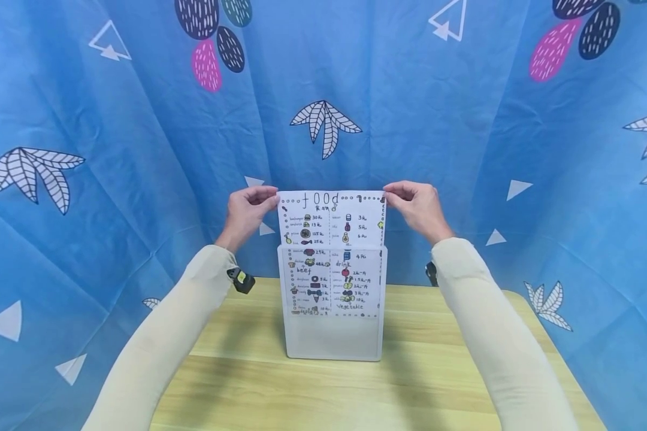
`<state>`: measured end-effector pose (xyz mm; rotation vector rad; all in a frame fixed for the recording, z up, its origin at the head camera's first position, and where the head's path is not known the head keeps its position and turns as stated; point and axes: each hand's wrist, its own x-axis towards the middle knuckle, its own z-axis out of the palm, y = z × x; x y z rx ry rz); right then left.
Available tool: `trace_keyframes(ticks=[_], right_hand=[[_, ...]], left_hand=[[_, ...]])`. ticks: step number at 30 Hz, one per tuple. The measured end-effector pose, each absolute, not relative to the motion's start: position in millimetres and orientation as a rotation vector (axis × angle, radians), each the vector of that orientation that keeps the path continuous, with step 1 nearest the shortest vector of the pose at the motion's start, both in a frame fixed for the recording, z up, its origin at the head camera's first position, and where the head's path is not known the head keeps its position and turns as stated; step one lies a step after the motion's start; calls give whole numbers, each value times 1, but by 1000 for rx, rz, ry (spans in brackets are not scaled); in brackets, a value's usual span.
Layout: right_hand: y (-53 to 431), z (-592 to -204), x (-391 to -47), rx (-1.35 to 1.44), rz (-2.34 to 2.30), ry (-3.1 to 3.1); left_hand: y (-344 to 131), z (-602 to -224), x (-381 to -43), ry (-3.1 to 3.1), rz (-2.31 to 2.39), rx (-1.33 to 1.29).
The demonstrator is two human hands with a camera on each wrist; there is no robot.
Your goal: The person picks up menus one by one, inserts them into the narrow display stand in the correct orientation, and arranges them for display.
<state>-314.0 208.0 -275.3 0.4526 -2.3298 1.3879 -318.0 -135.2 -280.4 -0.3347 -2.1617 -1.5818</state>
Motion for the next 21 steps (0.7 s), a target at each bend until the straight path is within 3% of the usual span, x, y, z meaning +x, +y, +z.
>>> trace_keyframes(ticks=[21], right_hand=[[209, -289, -309, 417, 1348, -2443]], left_hand=[[-139, -299, -316, -2193, -1598, -310]])
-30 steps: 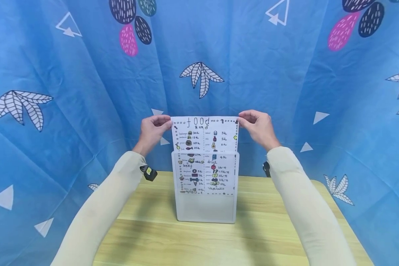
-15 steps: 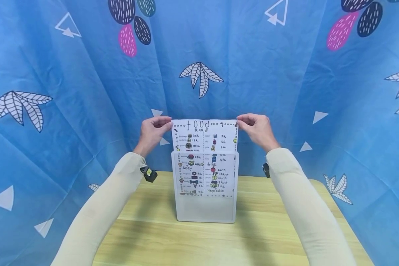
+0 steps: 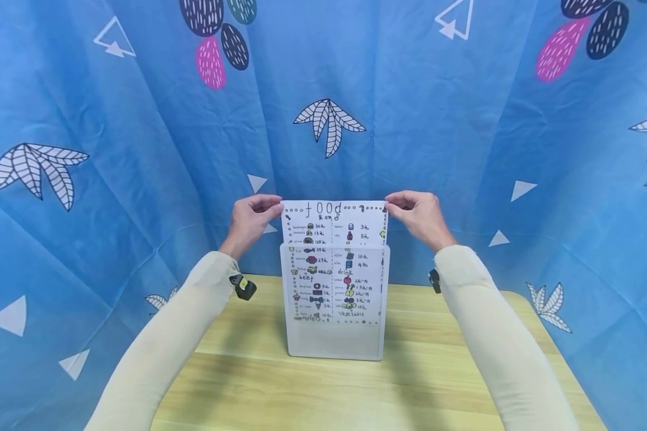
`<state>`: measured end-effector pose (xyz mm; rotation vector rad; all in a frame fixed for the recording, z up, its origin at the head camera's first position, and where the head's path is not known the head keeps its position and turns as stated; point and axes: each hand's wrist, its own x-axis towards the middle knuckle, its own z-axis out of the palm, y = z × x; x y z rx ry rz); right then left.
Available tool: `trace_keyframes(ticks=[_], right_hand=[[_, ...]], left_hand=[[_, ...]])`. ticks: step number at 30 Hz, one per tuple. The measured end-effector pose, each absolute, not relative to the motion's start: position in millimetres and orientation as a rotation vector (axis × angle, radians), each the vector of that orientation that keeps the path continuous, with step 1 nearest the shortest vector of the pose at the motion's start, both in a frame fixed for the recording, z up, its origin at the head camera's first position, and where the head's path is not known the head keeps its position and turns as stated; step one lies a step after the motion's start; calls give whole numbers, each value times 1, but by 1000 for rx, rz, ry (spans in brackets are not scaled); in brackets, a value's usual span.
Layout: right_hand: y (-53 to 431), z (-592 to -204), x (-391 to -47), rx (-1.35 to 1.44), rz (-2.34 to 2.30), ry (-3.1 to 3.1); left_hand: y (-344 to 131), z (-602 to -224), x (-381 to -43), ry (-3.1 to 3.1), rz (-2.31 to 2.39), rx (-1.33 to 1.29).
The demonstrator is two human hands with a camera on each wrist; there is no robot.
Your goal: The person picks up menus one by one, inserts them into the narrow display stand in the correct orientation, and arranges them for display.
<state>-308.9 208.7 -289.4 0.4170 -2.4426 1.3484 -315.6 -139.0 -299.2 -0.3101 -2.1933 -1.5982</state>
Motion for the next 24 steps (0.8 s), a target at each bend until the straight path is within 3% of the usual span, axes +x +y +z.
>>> trace_keyframes(ticks=[24], right_hand=[[208, -310, -306, 478, 1360, -2452]], left_hand=[[-143, -321, -309, -2207, -1641, -300]])
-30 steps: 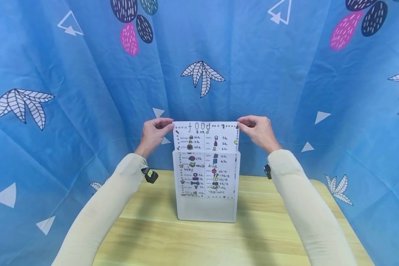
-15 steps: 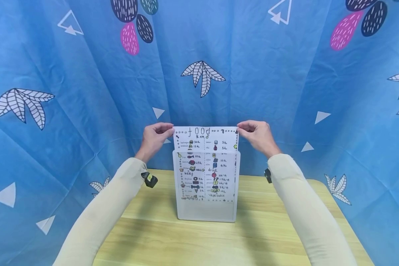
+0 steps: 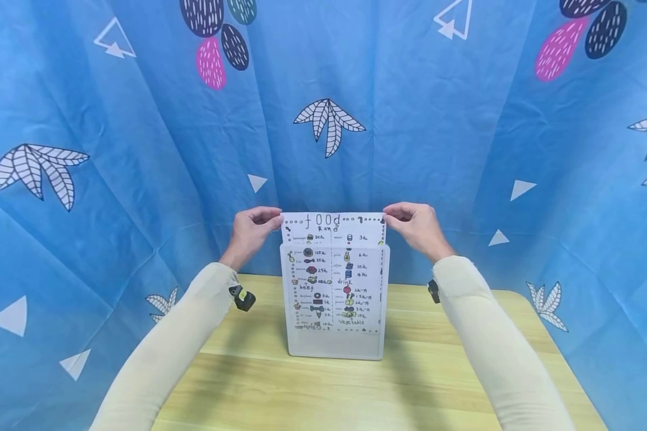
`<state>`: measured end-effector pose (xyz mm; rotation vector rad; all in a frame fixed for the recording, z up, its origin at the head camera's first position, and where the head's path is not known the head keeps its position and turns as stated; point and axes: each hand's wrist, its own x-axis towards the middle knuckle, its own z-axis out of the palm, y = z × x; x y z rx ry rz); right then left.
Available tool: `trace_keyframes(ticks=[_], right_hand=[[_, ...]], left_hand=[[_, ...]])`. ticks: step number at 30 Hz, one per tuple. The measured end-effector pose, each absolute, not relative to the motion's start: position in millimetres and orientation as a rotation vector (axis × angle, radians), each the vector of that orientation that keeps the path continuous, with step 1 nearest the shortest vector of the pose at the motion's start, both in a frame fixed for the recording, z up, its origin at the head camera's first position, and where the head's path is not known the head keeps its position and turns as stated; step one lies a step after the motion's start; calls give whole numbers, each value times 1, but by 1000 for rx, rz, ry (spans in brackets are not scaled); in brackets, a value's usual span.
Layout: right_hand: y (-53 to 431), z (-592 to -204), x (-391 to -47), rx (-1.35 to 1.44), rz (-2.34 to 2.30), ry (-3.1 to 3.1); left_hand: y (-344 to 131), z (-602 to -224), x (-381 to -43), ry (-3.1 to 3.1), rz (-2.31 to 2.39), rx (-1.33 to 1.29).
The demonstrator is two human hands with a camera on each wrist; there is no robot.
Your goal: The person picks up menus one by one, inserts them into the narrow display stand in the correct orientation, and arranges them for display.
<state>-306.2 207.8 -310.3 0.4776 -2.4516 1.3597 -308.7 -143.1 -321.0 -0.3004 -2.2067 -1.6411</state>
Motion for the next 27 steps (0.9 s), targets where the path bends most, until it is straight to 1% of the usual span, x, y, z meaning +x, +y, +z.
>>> trace_keyframes(ticks=[27], right_hand=[[209, -325, -303, 453, 1338, -2494]], left_hand=[[-145, -336, -307, -2260, -1621, -296]])
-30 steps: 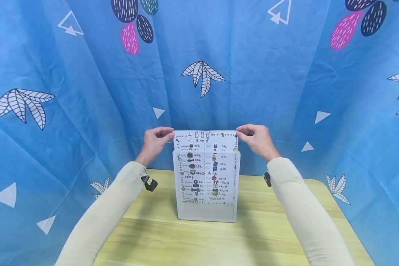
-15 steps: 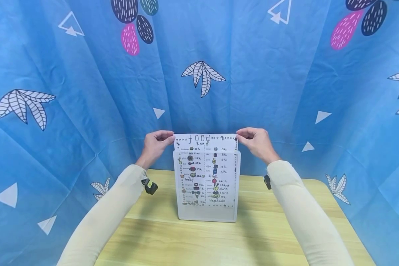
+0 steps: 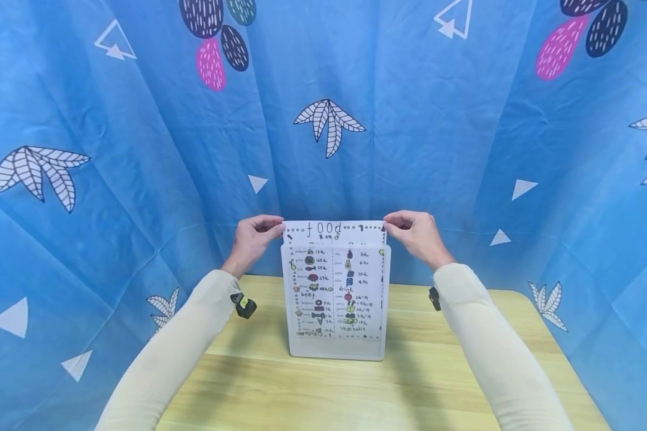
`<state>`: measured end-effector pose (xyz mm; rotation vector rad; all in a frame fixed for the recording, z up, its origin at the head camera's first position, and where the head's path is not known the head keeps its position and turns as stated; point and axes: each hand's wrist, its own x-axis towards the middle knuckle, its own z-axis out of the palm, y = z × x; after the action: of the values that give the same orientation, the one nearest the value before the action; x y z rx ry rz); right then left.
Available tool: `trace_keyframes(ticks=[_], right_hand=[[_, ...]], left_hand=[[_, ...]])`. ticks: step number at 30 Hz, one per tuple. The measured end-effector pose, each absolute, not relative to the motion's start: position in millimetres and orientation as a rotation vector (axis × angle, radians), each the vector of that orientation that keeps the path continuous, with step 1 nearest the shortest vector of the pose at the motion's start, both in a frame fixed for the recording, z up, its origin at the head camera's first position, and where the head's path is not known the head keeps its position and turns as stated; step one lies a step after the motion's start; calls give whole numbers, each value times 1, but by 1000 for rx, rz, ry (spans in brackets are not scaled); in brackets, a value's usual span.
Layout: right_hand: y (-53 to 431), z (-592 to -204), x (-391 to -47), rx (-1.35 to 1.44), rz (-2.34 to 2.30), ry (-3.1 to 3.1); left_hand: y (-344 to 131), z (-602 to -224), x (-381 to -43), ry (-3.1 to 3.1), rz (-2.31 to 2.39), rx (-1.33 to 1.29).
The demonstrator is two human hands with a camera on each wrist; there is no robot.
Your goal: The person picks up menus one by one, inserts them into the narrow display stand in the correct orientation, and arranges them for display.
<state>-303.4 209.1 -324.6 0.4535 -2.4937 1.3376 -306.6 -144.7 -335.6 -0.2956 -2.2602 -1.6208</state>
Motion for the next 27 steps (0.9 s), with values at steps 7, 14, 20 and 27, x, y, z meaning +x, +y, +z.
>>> trace_keyframes(ticks=[7, 14, 20, 27], right_hand=[[210, -328, -303, 455, 1322, -2500], [210, -331, -301, 446, 1339, -2518], [211, -333, -300, 442, 1339, -2519], [212, -336, -301, 446, 1321, -2530]], left_hand=[[-145, -338, -306, -2270, -1613, -288], [-144, -341, -306, -2293, -1586, -279], [-144, -342, -306, -2296, -1583, -276], [-143, -344, -306, -2313, -1578, -265]])
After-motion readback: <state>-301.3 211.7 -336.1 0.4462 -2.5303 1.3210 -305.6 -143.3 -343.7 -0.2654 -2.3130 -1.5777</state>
